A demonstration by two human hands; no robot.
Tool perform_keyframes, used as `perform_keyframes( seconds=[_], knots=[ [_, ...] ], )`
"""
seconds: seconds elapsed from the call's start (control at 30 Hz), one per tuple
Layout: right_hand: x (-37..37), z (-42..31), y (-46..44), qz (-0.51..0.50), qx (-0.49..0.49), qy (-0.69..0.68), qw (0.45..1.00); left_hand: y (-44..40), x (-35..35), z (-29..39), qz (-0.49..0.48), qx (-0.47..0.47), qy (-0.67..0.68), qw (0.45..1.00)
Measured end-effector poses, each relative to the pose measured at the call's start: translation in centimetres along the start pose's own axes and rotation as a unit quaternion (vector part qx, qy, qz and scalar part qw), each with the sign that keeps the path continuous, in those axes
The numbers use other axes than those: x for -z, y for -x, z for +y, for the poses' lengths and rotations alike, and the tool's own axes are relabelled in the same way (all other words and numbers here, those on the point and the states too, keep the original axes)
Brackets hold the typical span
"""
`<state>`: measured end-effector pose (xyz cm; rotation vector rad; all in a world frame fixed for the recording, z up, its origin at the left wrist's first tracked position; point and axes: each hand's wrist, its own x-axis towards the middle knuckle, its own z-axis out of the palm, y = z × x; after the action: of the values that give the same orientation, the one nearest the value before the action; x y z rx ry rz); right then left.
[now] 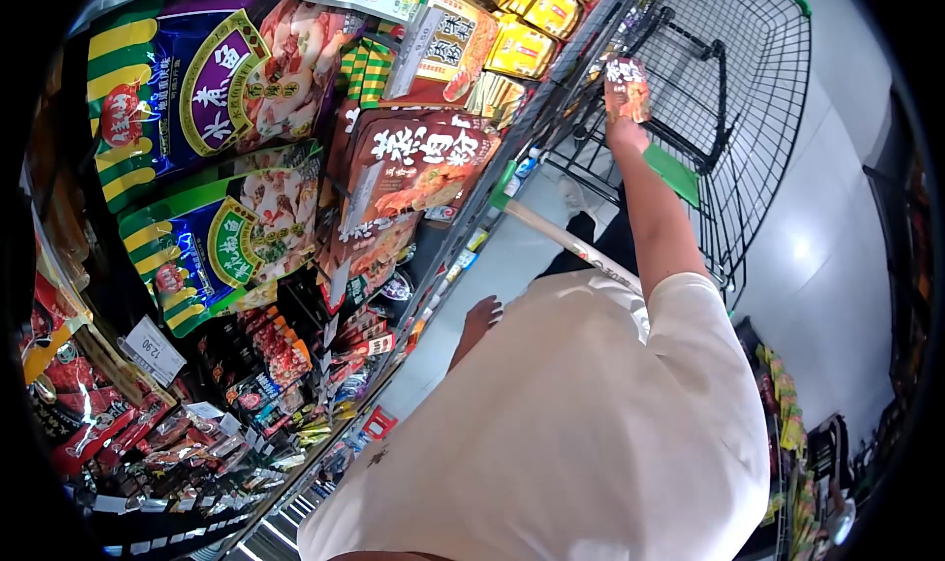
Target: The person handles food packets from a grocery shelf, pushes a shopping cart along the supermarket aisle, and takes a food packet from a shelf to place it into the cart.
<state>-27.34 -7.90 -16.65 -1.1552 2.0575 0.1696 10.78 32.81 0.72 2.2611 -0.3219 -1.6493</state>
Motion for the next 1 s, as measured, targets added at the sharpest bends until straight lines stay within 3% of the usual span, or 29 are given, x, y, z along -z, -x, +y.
perform_keyframes(
  seconds=[0.4,0.5,0.67,0.77,0.93,1.0],
  knots=[
    [-3.3,0.5,-4.0,-0.003,0.07,0.036,0.997,0.3,0.9,-3.8,-0.011,0.046,0.018,0.999],
    [-2.6,1.2,-3.6,0.041,0.029,-0.017,0.999,0.4,0.3,-3.6,-0.005,0.037,0.009,0.999],
    [-0.5,4.1,-0.8,0.167,0.094,-0.121,0.974,0.1,-1.1,-0.6,-0.008,0.007,-0.005,1.0],
    [1.8,5.5,0.2,0.216,0.073,-0.165,0.96,-1.8,-1.3,-0.4,-0.017,0.007,-0.024,1.0],
    [6.3,6.4,0.8,0.311,0.115,-0.207,0.92,-3.0,-2.0,2.5,-0.034,-0.031,-0.063,0.997],
    [8.9,5.8,1.5,0.369,0.139,-0.263,0.881,-3.8,-2.1,3.4,-0.045,-0.055,-0.061,0.996]
  ],
)
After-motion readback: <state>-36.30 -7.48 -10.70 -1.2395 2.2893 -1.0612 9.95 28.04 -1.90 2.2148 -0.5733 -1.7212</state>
